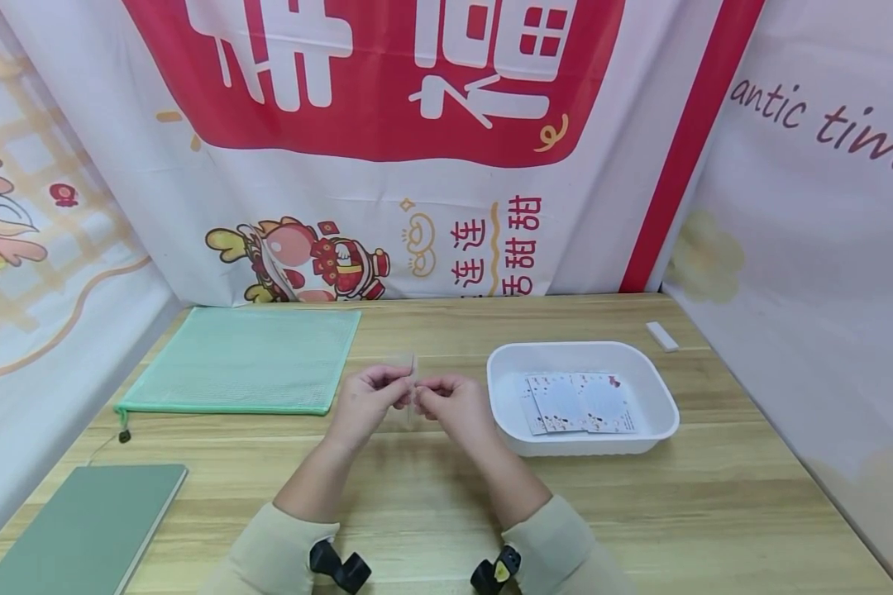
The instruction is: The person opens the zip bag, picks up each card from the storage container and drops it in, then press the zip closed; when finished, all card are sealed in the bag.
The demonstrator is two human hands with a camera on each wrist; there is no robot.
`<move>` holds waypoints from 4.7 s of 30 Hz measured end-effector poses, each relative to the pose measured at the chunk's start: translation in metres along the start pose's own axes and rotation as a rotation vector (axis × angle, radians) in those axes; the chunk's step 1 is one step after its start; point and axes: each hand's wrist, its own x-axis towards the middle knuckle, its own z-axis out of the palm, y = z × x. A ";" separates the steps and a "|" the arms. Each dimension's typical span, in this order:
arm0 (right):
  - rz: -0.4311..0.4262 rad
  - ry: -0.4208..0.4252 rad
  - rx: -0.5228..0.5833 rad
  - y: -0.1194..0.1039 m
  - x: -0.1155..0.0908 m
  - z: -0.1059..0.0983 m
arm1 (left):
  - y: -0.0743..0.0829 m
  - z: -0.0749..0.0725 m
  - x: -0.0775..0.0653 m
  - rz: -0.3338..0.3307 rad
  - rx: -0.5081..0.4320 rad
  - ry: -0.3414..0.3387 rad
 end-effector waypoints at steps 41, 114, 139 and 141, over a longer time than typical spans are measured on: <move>0.081 -0.008 -0.016 -0.005 0.007 -0.020 | 0.017 -0.023 0.003 -0.011 0.097 0.078; 0.272 -0.089 -0.828 0.033 0.055 -0.223 | -0.040 -0.020 0.004 0.371 0.773 -0.222; 0.263 -0.182 -0.981 0.057 0.066 -0.233 | -0.037 -0.019 0.000 0.313 0.757 -0.234; 0.254 -0.179 -0.977 0.057 0.066 -0.233 | -0.038 -0.020 0.000 0.318 0.759 -0.233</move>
